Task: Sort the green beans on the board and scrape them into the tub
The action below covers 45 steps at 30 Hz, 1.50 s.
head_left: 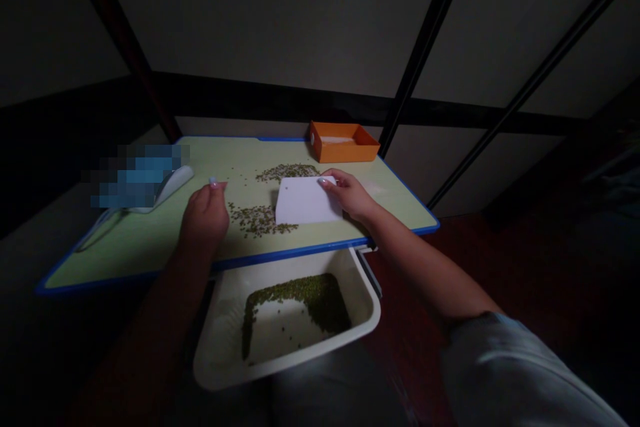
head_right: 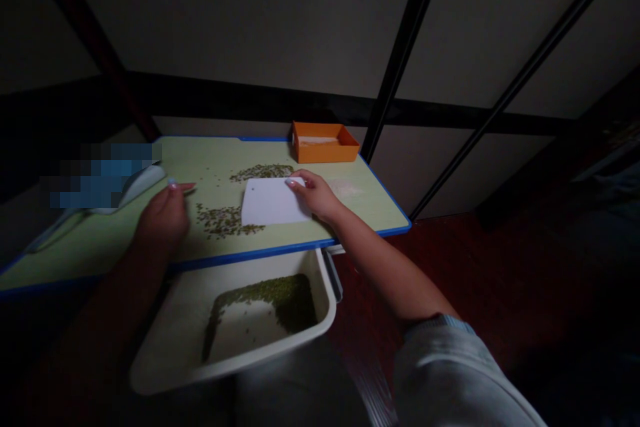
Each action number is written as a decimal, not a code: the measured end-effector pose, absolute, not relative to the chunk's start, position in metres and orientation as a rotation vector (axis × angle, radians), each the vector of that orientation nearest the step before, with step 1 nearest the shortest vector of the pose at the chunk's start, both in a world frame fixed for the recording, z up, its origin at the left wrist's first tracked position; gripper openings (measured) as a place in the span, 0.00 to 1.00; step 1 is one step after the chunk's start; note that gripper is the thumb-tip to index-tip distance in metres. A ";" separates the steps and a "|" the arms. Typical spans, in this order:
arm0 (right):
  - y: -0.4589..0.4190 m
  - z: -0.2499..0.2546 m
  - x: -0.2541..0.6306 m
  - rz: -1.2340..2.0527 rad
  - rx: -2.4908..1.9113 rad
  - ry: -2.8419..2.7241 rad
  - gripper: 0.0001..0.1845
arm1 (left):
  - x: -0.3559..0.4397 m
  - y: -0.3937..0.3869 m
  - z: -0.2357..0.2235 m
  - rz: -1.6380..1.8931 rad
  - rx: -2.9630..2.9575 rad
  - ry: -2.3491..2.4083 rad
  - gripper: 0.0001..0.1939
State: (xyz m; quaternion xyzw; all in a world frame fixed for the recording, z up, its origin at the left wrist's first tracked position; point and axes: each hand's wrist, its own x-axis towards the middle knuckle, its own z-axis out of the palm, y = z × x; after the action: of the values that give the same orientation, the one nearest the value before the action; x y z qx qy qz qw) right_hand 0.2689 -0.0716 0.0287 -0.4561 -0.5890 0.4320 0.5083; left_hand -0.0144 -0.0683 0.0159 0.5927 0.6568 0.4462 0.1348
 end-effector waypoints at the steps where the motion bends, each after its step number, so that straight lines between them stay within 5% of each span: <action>1: -0.072 0.028 0.269 1.050 -1.101 -1.421 0.24 | -0.014 -0.069 0.016 1.293 1.708 1.908 0.28; 45: -0.080 0.018 0.302 0.985 -1.123 -1.397 0.31 | -0.011 -0.071 0.015 1.314 1.683 1.923 0.27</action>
State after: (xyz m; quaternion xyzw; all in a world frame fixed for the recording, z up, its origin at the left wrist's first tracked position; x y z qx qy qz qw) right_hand 0.3022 -0.0797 0.0180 -0.4685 -0.5829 0.4112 0.5212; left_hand -0.0114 -0.0707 0.0153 0.5804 0.6633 0.4532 0.1335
